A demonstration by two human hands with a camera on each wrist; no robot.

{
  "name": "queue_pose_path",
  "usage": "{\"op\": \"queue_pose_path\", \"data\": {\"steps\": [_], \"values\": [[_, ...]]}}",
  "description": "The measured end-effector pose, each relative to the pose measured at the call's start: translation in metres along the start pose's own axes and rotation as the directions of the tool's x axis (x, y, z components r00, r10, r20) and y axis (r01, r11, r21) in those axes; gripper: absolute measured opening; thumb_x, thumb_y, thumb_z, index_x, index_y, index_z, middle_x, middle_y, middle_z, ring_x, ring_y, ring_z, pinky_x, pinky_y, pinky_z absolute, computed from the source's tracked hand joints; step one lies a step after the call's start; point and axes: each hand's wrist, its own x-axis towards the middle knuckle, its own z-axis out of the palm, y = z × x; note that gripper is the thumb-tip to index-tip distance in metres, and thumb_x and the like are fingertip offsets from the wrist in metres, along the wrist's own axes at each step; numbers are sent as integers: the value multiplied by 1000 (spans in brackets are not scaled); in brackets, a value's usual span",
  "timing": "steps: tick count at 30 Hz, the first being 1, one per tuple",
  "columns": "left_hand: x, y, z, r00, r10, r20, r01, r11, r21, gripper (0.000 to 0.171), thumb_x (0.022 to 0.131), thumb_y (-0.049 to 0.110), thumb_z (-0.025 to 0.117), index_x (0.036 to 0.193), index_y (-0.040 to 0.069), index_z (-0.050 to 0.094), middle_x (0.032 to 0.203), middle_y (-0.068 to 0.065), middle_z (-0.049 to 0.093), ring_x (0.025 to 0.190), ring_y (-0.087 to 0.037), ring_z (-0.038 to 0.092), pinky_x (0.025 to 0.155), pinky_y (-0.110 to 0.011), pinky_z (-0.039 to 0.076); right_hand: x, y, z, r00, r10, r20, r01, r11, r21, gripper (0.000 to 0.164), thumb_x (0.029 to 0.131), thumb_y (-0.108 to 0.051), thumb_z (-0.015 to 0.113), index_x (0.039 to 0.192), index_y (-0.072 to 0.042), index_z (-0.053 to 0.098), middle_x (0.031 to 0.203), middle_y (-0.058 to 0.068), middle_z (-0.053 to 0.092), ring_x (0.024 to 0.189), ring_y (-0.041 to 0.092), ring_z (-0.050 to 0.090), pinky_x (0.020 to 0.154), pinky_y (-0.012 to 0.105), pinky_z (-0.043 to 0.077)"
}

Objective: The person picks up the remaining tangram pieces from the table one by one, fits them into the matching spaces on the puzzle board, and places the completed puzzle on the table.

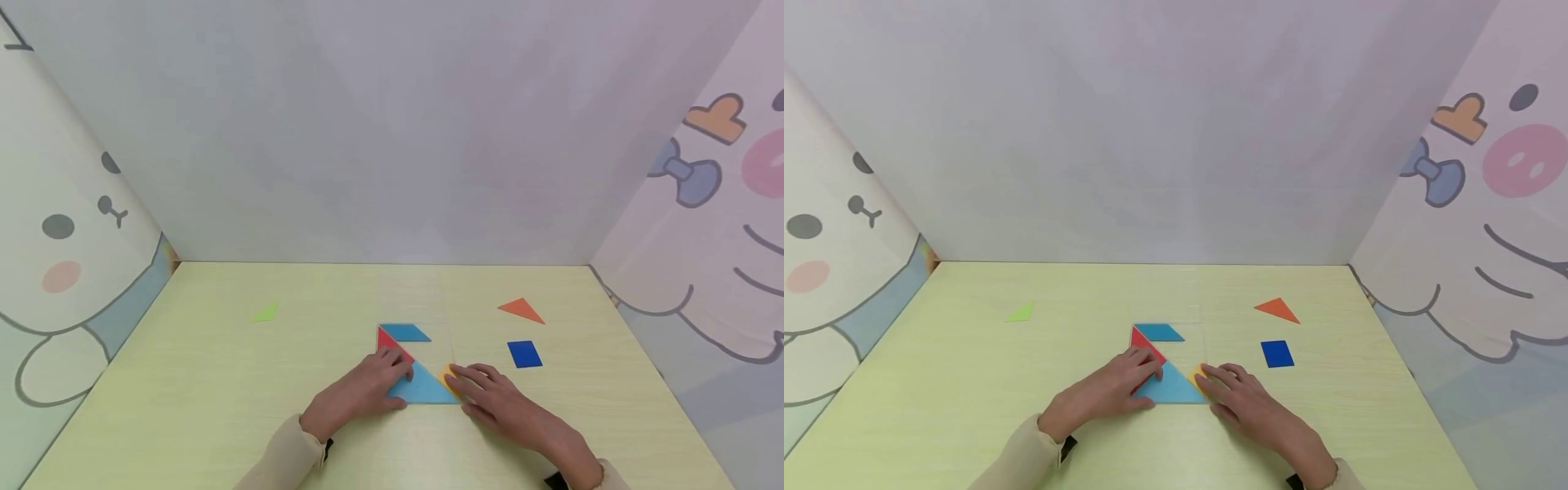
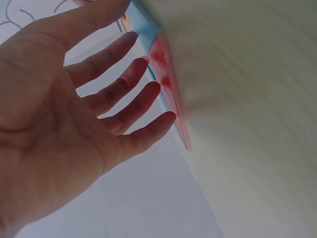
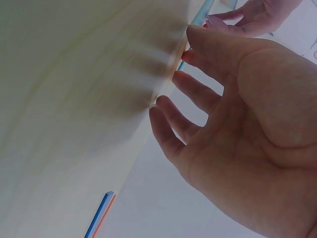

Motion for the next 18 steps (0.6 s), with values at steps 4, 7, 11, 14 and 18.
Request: {"op": "queue_pose_path", "data": {"steps": [4, 7, 11, 14, 18], "values": [[-2, 0, 1, 1000, 2, -8, -2, 1000, 18, 36, 90, 32, 81, 116, 14, 64, 124, -1, 55, 115, -18, 49, 96, -32, 49, 1, -1, 0, 1000, -5, -3, 5, 1000, 6, 55, 100, -15, 67, 152, -13, 51, 151, 9, 53, 127, 31, 53, 93, 53, 51], [-3, -1, 2, 1000, 9, -19, -9, 1000, 25, 39, 91, 32, 81, 121, 14, 64, 126, -2, 56, 117, -19, 50, 98, -33, 50, 1, -1, 0, 1000, -10, -7, 10, 1000, 4, 55, 100, -15, 67, 152, -14, 51, 151, 9, 53, 127, 31, 53, 93, 53, 51], [-5, -1, 3, 999, 23, -33, -23, 1000, 13, 44, 91, 31, 81, 127, 13, 65, 127, -2, 57, 116, -19, 51, 99, -30, 50, 1, 0, 0, 1000, -6, 1, 6, 1000, 5, 54, 101, -17, 67, 152, -14, 51, 151, 8, 53, 127, 31, 53, 94, 52, 51], [-5, -1, 2, 999, 19, -28, -19, 1000, 2, 46, 91, 30, 81, 130, 12, 65, 128, -3, 58, 117, -20, 52, 100, -29, 49, 1, -1, 0, 1000, 1, 13, -2, 1000, 8, 54, 101, -17, 67, 152, -14, 50, 152, 9, 53, 127, 31, 53, 94, 52, 51], [-5, 2, 2, 1000, -2, 0, 2, 1000, 28, 49, 92, 31, 79, 136, 13, 66, 133, -4, 58, 121, -21, 51, 103, -29, 49, 1, -1, -2, 1000, 19, 22, -19, 1000, 14, 55, 100, -17, 67, 152, -14, 50, 152, 9, 52, 128, 31, 52, 94, 53, 52]]}}
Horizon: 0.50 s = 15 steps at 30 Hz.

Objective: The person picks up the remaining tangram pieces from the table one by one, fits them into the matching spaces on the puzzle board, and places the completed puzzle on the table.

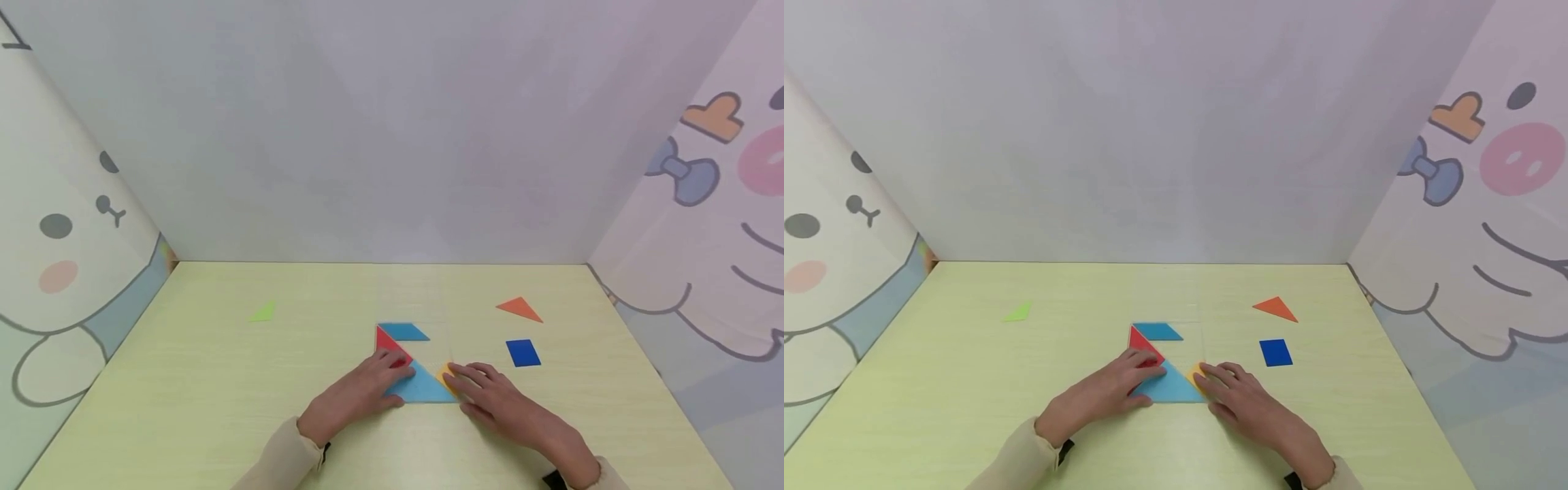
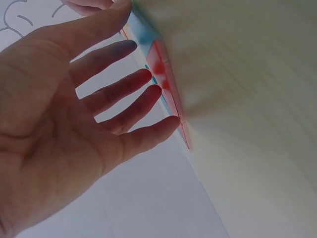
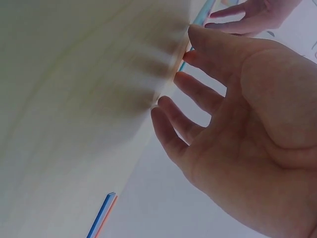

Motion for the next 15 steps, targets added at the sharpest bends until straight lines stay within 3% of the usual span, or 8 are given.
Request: {"op": "queue_pose_path", "data": {"steps": [9, 15], "values": [[-2, 4, 1, 996, -44, 73, 44, 999, 7, 51, 94, 32, 76, 141, 18, 65, 138, -6, 55, 129, -23, 47, 99, -26, 52, -1, 0, -1, 997, 31, 65, -33, 999, 37, 51, 104, -21, 63, 153, -15, 50, 154, 7, 49, 133, 31, 49, 98, 53, 50], [-1, 5, 2, 996, -50, 71, 48, 999, 23, 52, 94, 33, 76, 142, 17, 64, 140, -6, 55, 131, -23, 46, 102, -27, 50, 2, 1, -5, 998, 24, 52, -26, 999, 48, 48, 104, -21, 63, 150, -14, 52, 151, 6, 51, 131, 28, 50, 99, 46, 52]]}}
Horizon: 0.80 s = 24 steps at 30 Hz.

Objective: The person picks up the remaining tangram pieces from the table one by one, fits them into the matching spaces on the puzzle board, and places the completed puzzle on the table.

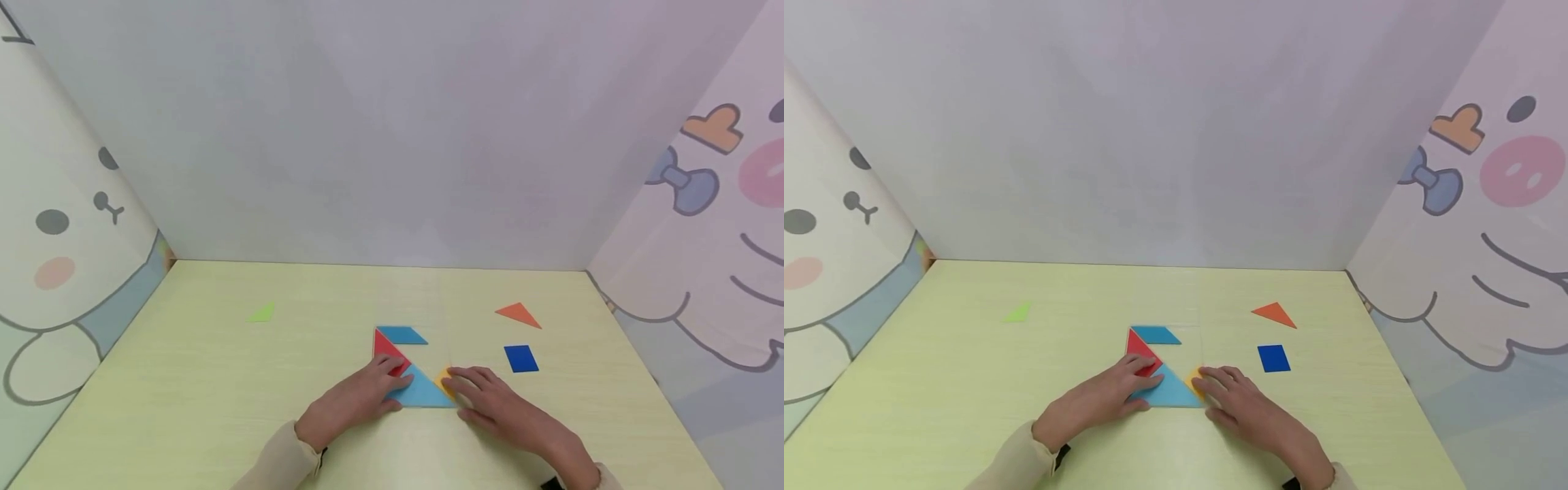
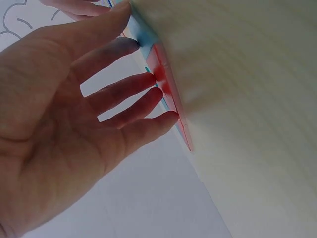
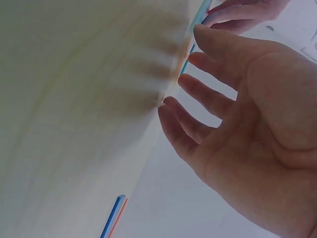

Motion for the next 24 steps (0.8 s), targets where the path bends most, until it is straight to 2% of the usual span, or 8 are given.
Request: {"op": "queue_pose_path", "data": {"steps": [6, 10, 18, 24], "values": [[0, 1, -1, 1000, 17, -12, -17, 999, 41, 51, 94, 31, 76, 142, 16, 64, 140, -7, 55, 130, -24, 48, 104, -29, 50, 1, 6, -3, 1000, 23, -15, -23, 1000, 10, 44, 104, -20, 63, 146, -9, 55, 148, 6, 54, 131, 26, 53, 101, 44, 52], [-1, 2, 0, 1000, 12, -4, -12, 999, 35, 51, 94, 29, 76, 142, 15, 64, 140, -7, 54, 130, -24, 48, 103, -29, 50, 0, 12, -4, 998, 52, -28, -52, 999, 5, 45, 102, -18, 67, 144, -6, 57, 143, 7, 57, 128, 26, 55, 100, 44, 53], [-4, 4, -2, 1000, 28, -4, -28, 999, 16, 50, 95, 27, 76, 142, 14, 64, 141, -8, 55, 131, -25, 48, 103, -29, 50, -2, 25, -6, 985, -12, -173, -4, 996, -93, 44, 90, -9, 79, 131, -2, 65, 130, 11, 65, 120, 29, 61, 93, 50, 54], [-4, 3, -2, 999, 34, -10, -34, 999, -5, 51, 95, 26, 76, 142, 12, 63, 143, -10, 55, 134, -26, 46, 104, -29, 49, -5, 37, -11, 973, -18, -230, -11, 992, -125, 48, 85, -7, 83, 130, -2, 65, 128, 12, 65, 115, 31, 62, 90, 51, 54]]}}
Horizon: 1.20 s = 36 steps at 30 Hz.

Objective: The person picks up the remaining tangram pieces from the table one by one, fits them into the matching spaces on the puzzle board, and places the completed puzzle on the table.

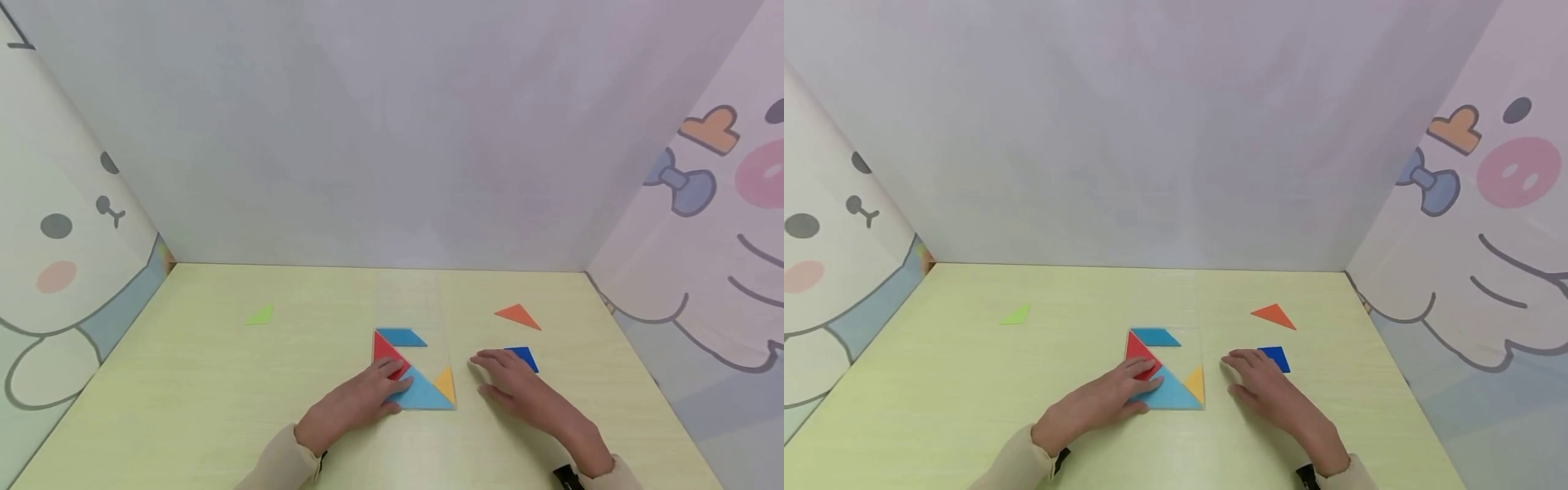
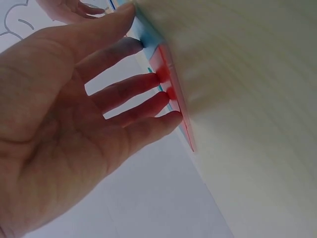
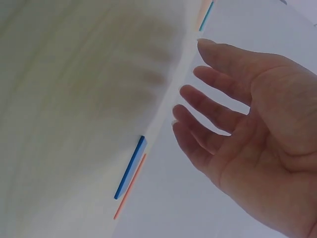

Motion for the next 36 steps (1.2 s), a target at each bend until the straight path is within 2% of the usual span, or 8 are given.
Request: {"op": "queue_pose_path", "data": {"steps": [5, 7, 12, 17, 24, 28, 32, 36], "values": [[1, 0, 1, 999, -31, 26, 32, 999, -32, 53, 95, 28, 75, 144, 14, 62, 144, -8, 53, 136, -26, 45, 103, -28, 50, -4, 11, -1, 999, -5, -52, 2, 999, -40, 53, 79, -5, 87, 127, -1, 66, 125, 14, 65, 111, 31, 62, 87, 48, 55], [1, 1, 0, 999, -38, 32, 39, 999, -24, 53, 95, 28, 75, 144, 15, 61, 144, -7, 53, 135, -25, 45, 103, -27, 50, -5, 14, -2, 998, 10, -56, -13, 999, -48, 53, 78, -5, 87, 127, -1, 66, 125, 15, 65, 111, 33, 62, 87, 52, 54], [-1, 2, 0, 999, -29, 29, 28, 1000, 10, 54, 95, 28, 75, 145, 15, 61, 144, -7, 52, 135, -24, 45, 102, -27, 50, -8, 19, -4, 997, 67, -41, -70, 996, -54, 52, 79, -7, 87, 126, -2, 67, 125, 15, 65, 112, 36, 60, 85, 59, 52], [-3, 1, 1, 1000, -8, 7, 7, 999, 34, 53, 95, 27, 76, 145, 14, 61, 146, -9, 52, 136, -26, 45, 104, -28, 49, -12, 26, -4, 995, 89, -52, -93, 993, -71, 52, 78, -7, 88, 125, -2, 67, 123, 18, 64, 111, 38, 60, 77, 59, 52], [-6, 3, 0, 1000, 5, -6, -4, 999, 44, 52, 96, 25, 74, 144, 11, 61, 148, -11, 53, 138, -28, 46, 105, -28, 48, -17, 31, -9, 982, 188, 11, -187, 982, -41, 49, 83, -8, 85, 127, -2, 65, 124, 21, 61, 113, 44, 58, 83, 64, 52], [-7, 4, 0, 1000, 13, -14, -12, 999, 52, 51, 96, 24, 73, 144, 11, 61, 148, -11, 53, 138, -28, 46, 106, -28, 48, -20, 33, -13, 969, 241, 53, -241, 971, -12, 47, 86, -7, 82, 129, -2, 64, 127, 22, 60, 114, 45, 57, 87, 62, 52], [-6, 4, 0, 1000, 15, -21, -14, 998, 54, 49, 97, 24, 73, 143, 11, 62, 148, -11, 53, 138, -27, 46, 107, -29, 47, -21, 37, -15, 964, 253, 79, -255, 967, 9, 44, 89, -6, 79, 130, -1, 64, 126, 21, 60, 112, 43, 57, 86, 58, 54], [-7, 3, 0, 1000, 14, -20, -13, 999, 53, 50, 97, 24, 73, 143, 11, 61, 149, -11, 53, 138, -27, 46, 107, -28, 47, -24, 43, -14, 970, 232, 72, -234, 972, 19, 45, 87, -2, 79, 129, 2, 63, 121, 20, 60, 107, 39, 59, 81, 54, 55]]}}
